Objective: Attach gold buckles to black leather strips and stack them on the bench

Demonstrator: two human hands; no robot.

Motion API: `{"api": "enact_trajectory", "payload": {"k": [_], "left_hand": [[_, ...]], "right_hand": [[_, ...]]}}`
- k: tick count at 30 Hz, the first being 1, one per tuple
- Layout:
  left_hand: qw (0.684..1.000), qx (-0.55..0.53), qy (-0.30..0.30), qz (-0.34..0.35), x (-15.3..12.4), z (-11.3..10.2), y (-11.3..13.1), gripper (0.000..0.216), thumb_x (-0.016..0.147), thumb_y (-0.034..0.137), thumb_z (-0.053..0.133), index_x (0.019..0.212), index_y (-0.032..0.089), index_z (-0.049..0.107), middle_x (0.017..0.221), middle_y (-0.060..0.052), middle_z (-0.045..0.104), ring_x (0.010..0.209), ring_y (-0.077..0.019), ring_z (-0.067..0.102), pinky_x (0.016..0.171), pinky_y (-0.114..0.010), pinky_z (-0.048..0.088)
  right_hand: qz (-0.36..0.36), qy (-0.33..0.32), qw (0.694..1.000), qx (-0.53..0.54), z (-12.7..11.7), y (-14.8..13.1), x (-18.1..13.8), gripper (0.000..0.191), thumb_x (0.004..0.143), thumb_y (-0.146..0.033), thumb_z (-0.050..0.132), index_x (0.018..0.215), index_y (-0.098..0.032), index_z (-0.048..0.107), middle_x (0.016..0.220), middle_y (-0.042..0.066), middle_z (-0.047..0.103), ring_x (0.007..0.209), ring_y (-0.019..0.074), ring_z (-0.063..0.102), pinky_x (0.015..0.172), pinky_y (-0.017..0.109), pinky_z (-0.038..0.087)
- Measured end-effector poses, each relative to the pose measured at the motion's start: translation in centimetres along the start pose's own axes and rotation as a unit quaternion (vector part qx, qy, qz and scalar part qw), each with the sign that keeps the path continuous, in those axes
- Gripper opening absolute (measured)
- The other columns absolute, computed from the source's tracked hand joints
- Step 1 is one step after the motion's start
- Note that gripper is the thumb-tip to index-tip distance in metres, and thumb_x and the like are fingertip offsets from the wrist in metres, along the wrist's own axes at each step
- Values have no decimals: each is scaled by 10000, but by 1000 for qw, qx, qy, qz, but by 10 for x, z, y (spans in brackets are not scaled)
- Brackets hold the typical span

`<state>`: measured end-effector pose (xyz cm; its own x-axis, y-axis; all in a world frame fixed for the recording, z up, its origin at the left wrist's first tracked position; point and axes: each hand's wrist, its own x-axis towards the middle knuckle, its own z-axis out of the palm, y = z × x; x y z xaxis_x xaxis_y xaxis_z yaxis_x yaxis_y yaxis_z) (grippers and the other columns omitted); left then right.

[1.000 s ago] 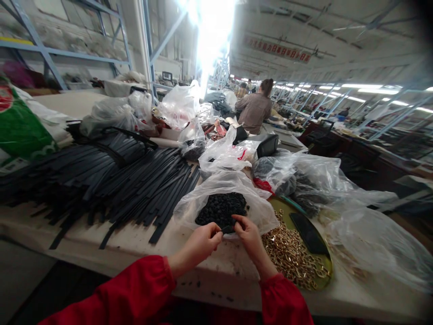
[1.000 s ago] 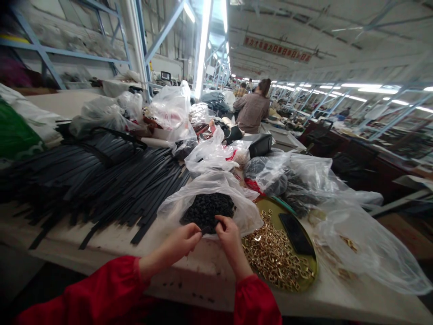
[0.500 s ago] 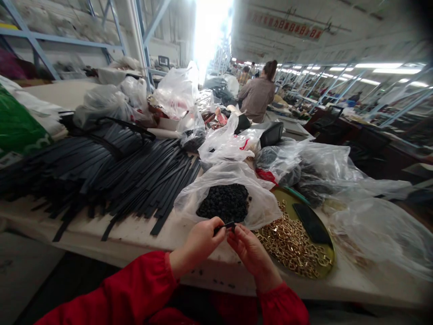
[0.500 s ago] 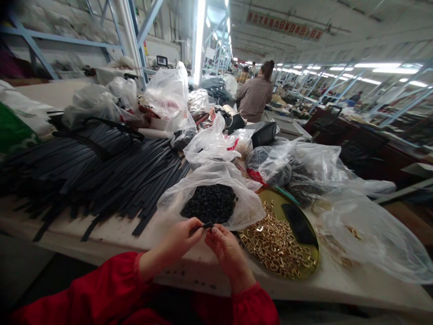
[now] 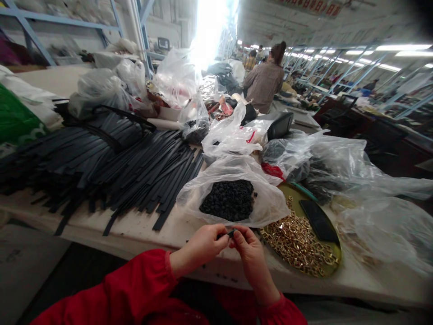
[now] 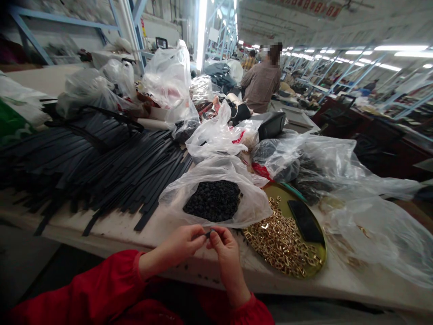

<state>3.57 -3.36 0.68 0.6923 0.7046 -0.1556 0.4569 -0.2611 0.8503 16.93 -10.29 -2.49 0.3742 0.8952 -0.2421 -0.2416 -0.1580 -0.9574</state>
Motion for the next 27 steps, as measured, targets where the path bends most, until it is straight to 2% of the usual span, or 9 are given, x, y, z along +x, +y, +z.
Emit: {"api": "enact_trajectory", "payload": {"k": [4,8,11,13,15,18,21,24,27], "left_hand": [[999,7,-30,12,-4,-5,0,279,800,282,403,787,146,646,684,-5,620,605,-123,505,534,-198,322],[998,9,-47,36,-10,-10,3,289,795,251,411,893,161,668,766,-11,665,637,-133,533,585,-197,355],[998,19,-45,35,-14,-8,5,300,795,233,405,935,174,663,812,-16,676,678,-144,557,612,-201,372],[998,35,-38,28,-16,-6,5,294,797,235,402,918,169,661,811,-27,675,695,-154,566,619,-211,380],[998,43,-31,24,-19,-4,6,284,802,249,401,889,156,654,799,-39,669,696,-161,569,626,-222,391],[998,9,-48,36,-28,-4,9,283,795,234,409,982,158,607,889,-47,657,769,-167,577,676,-229,411],[998,-29,-55,29,-37,-5,11,350,780,195,412,1112,175,520,952,-44,639,826,-163,575,702,-229,420],[998,-50,-41,6,-41,-3,8,349,787,229,427,1125,169,490,906,-42,638,792,-160,578,665,-227,422],[996,-68,-51,-22,-43,-3,3,371,788,257,435,1144,156,459,748,-11,632,678,-148,574,580,-217,406]], "right_hand": [[46,-55,997,-29,-2,-1,-5,333,713,-472,617,844,-171,669,658,2,578,548,104,466,533,233,383],[30,-69,994,-75,-2,-5,-11,451,716,-559,559,870,-154,684,505,-35,450,486,98,383,474,230,307],[30,-86,993,-75,0,-5,-16,441,708,-546,578,875,-152,682,497,-39,439,487,98,376,475,233,297],[36,-82,995,-49,1,-3,-19,401,706,-508,604,895,-160,668,507,-43,449,488,95,378,477,229,299],[44,-49,998,19,2,-1,-22,342,695,-468,634,889,-187,634,519,-55,450,478,87,373,465,217,295],[60,-8,992,110,3,0,-27,259,675,-400,674,818,-211,569,532,-72,443,459,73,360,443,194,278],[71,-36,990,119,6,2,-32,235,686,-370,672,782,-201,541,535,-69,454,459,73,374,448,191,285],[67,-65,992,90,9,5,-39,226,712,-382,649,782,-200,536,555,-61,488,467,77,397,457,194,297],[46,-56,996,59,10,8,-44,236,721,-417,635,794,-205,560,562,-52,506,483,86,415,468,203,318]]}}
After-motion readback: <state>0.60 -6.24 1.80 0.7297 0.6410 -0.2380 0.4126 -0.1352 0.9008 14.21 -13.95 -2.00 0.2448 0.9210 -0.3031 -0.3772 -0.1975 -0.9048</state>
